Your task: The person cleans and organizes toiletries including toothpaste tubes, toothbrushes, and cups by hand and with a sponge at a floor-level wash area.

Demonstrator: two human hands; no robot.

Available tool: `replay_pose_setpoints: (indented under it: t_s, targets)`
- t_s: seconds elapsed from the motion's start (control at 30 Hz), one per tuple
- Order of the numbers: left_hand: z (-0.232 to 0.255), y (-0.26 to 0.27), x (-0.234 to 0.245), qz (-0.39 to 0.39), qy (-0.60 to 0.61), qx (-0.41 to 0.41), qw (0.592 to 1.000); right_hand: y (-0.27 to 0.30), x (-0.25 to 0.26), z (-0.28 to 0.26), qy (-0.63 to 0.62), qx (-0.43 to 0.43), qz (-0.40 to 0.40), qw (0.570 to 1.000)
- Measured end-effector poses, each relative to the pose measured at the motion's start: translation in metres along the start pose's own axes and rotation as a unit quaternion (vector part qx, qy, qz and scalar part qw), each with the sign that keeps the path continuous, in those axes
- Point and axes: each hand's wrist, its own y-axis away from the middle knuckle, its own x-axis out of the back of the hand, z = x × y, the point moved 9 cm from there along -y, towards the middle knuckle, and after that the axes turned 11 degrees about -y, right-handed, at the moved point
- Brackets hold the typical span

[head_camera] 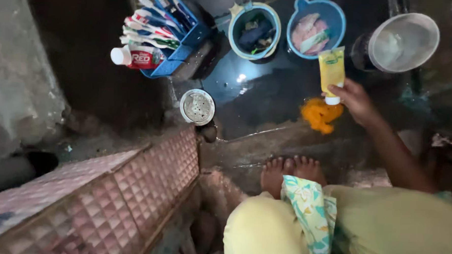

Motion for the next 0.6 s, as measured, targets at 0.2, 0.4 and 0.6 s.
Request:
replay_pose_setpoints:
  t_s: [0.2,0.4,0.6]
  targets:
    - [0.01,-0.005,-0.005,0.041,-0.069,-0.043,0.996,-0.005,-0.008,-0.005,0.02,0.014,-0.017,1.0]
    - [0.015,-0.008,0.009,0.004,-0.049,-0.049,0.998,-0.007,-0.005,-0.009,-0.021,0.009,0.0,1.0]
    - [-0.088,0.01,0.106,0.089,0.732,0.1,0.668,0.005,-0.018,-0.011,0.017,-0.009,-0.028,0.999]
